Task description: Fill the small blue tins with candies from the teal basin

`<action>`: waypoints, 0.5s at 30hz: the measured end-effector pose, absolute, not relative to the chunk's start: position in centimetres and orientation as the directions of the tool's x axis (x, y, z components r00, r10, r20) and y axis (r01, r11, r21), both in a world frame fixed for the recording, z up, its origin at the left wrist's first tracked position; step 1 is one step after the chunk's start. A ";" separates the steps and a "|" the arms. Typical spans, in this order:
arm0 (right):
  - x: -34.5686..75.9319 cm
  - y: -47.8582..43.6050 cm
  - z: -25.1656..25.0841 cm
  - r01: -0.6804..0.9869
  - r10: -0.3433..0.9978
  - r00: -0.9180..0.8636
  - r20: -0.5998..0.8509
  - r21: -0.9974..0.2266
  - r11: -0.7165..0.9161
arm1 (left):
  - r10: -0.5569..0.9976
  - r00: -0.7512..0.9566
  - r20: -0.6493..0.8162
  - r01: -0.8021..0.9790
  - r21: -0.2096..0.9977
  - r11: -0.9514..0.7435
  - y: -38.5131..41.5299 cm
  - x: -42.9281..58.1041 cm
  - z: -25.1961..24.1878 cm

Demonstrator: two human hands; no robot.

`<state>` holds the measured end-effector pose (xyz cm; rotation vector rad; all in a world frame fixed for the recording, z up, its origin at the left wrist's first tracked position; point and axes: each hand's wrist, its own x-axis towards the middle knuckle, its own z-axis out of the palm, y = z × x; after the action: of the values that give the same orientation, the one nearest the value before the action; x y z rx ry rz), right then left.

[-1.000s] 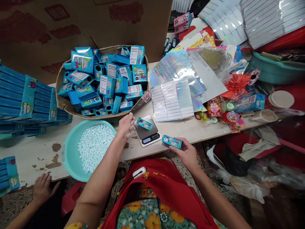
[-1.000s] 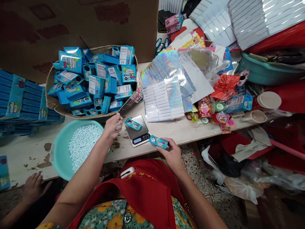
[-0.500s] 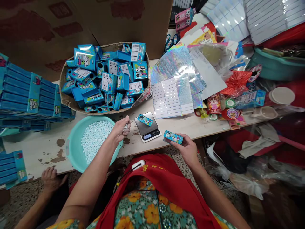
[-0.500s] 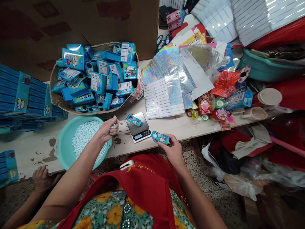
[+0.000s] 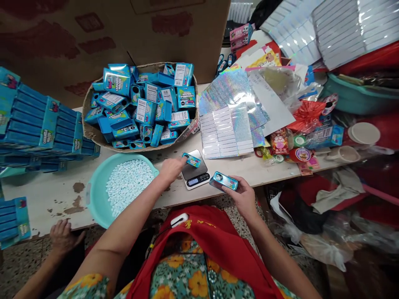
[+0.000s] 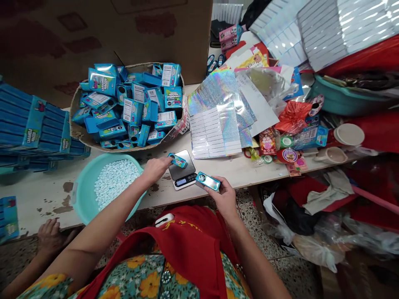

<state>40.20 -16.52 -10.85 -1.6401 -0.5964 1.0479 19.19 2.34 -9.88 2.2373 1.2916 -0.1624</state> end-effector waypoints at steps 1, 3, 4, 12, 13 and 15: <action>40.1 -16.1 -10.7 -0.112 0.815 0.490 -0.311 -0.949 -0.295 | 0.770 0.530 -0.354 0.833 0.388 -0.395 2.2 19.1 -9.8; 39.7 -15.0 -10.8 -0.089 0.835 0.487 -0.255 -0.966 -0.243 | 0.811 0.494 -0.314 0.843 0.402 -0.358 1.9 18.1 -9.1; 39.4 -14.3 -11.1 -0.075 0.848 0.476 -0.234 -0.971 -0.226 | 0.844 0.457 -0.281 0.850 0.418 -0.321 1.6 17.0 -8.4; 35.1 -8.2 -14.6 0.069 0.951 0.267 -0.157 -0.981 -0.182 | 0.915 -0.358 0.188 0.891 0.363 0.275 -1.2 -3.6 -1.2; 34.6 -7.7 -14.9 0.086 0.954 0.253 -0.160 -0.979 -0.187 | 0.866 -0.453 0.212 0.866 0.337 0.370 -1.1 -6.6 -1.1; 33.8 -6.9 -15.3 0.103 0.956 0.244 -0.163 -0.976 -0.193 | 0.756 -0.619 0.212 0.765 0.380 0.520 -0.2 -11.9 -2.1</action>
<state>33.80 -6.89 -15.26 -1.5379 -1.0287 1.0951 -11.90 -0.18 -2.12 1.3789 2.7567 0.7053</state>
